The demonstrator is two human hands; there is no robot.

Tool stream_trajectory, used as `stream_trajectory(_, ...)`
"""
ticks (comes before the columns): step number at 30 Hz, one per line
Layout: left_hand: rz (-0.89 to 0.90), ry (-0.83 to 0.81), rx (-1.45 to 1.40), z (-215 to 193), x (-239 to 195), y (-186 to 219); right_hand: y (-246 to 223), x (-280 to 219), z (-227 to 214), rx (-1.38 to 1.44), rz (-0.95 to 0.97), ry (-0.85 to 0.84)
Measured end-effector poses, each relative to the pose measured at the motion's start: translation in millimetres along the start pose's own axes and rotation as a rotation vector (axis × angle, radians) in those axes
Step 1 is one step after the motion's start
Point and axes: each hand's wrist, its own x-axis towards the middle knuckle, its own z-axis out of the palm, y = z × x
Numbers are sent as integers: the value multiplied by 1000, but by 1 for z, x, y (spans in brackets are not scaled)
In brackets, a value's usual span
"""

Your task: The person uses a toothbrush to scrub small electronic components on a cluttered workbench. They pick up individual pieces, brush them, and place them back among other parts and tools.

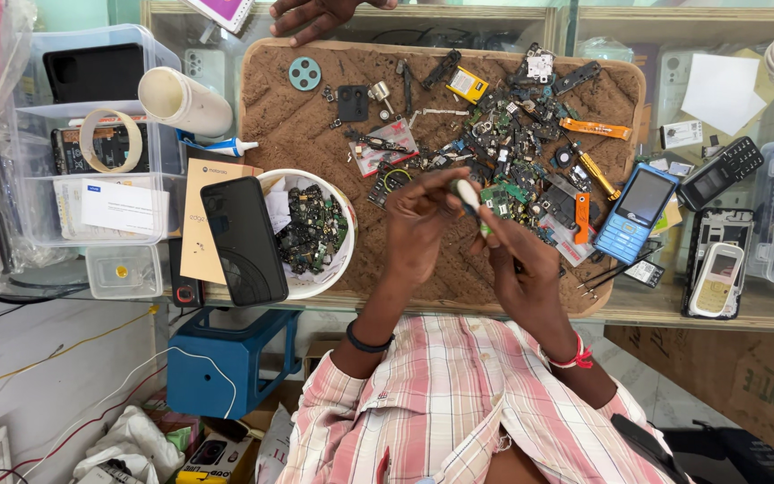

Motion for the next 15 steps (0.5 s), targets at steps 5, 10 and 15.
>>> stream_trajectory(5, 10, 58, -103, -9, 1, 0, -5, 0, -1, 16, -19, -65)
stream_trajectory(10, 27, 82, -221, -14, 1, -4, -6, 0, -2, 22, 53, -87)
stream_trajectory(15, 54, 39, -183, -11, 0, -4, -5, -1, 0, -17, 23, -32)
